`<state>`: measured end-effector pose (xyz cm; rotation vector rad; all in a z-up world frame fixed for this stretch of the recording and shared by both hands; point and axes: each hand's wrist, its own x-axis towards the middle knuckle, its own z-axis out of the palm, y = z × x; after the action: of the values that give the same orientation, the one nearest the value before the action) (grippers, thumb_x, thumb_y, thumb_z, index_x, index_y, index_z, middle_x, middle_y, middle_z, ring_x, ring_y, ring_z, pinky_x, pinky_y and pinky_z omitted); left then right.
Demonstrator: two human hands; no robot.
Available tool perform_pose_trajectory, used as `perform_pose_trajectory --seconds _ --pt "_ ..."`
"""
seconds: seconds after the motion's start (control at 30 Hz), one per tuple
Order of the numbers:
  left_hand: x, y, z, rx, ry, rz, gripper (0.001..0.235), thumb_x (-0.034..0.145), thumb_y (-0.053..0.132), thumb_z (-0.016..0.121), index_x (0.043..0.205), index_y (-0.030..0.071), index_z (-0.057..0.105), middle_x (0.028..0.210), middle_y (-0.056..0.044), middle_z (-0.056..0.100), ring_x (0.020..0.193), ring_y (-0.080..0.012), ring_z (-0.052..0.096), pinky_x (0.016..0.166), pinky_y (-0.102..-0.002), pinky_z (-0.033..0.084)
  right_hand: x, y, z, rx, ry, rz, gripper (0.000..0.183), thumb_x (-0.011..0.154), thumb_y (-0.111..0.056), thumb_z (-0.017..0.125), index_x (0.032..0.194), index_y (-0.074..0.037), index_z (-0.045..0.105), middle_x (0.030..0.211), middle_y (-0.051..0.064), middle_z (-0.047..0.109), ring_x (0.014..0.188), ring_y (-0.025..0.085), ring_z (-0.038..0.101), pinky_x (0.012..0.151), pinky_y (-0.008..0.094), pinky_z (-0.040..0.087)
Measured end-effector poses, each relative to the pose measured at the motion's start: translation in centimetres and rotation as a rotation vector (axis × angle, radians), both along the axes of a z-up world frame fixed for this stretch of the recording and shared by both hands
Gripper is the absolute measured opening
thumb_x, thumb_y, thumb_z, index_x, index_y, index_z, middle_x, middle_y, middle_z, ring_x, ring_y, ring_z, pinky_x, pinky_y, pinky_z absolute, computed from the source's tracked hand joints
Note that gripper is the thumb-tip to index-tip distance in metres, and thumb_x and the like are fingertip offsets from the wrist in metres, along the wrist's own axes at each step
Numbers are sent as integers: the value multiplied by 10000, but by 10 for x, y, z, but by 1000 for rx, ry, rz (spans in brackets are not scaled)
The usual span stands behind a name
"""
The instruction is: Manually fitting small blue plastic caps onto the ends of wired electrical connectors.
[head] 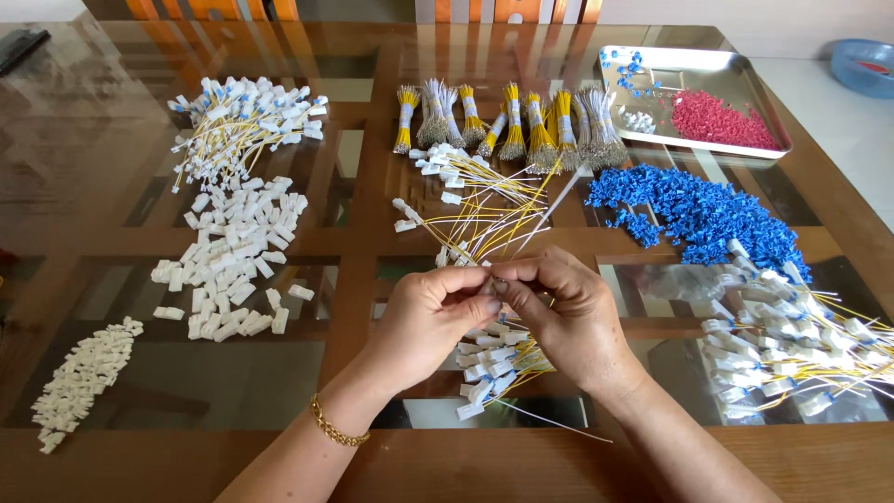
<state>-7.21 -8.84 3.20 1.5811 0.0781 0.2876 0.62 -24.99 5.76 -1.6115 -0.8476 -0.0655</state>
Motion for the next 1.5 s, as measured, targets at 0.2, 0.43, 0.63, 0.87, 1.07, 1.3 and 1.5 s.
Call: perform_pose_trajectory --seconds 0.2,0.43,0.63,0.87,1.07,1.3,1.5 --pt "-4 -4 6 23 -72 49 260 920 36 722 1171 -30 742 901 -226 758 756 -177 741 697 -323 659 -2 4 -9 27 -41 11 125 873 -25 790 997 -11 803 824 120 711 752 156 718 726 319 609" --pt "-9 -5 11 -32 -25 76 248 934 50 698 1162 -40 738 912 -223 761 745 -199 763 684 -348 679 -10 10 -23 37 -73 47 190 909 -2 726 1092 -4 777 908 144 725 841 209 716 784 381 597" --pt "-6 -4 5 -26 -32 82 256 921 25 696 1167 -36 732 952 -233 756 776 -209 755 659 -330 677 -5 4 -23 -17 -150 75 204 900 4 721 1097 -22 768 921 148 725 847 292 733 797 435 589" --pt "-5 31 31 426 37 234 285 926 24 668 1201 29 739 1061 -240 750 923 -342 769 760 -416 651 48 -11 -34 -619 -340 -211 154 891 -144 686 993 -139 802 889 114 748 805 364 751 706 475 610" --pt "2 28 26 768 31 174 267 904 92 672 1140 140 787 1001 -180 761 973 -391 716 830 -470 577 52 -12 -74 -1032 -500 -284 268 935 -479 564 990 -325 776 1033 -35 711 1133 259 619 973 458 462" --pt "15 18 -15 975 -126 80 255 848 69 658 1073 55 777 1090 -113 758 902 -268 671 862 -391 518 26 -36 -21 -1166 -446 -27 231 924 -412 597 1019 -306 780 1182 -110 715 1111 149 638 976 412 428" --pt "52 75 -7 1254 -145 369 222 855 21 637 1015 105 766 965 -76 739 778 -284 639 728 -415 501 82 -72 -13 -1038 -401 -409 179 926 -359 669 1018 -263 789 818 28 782 635 300 727 572 421 568"
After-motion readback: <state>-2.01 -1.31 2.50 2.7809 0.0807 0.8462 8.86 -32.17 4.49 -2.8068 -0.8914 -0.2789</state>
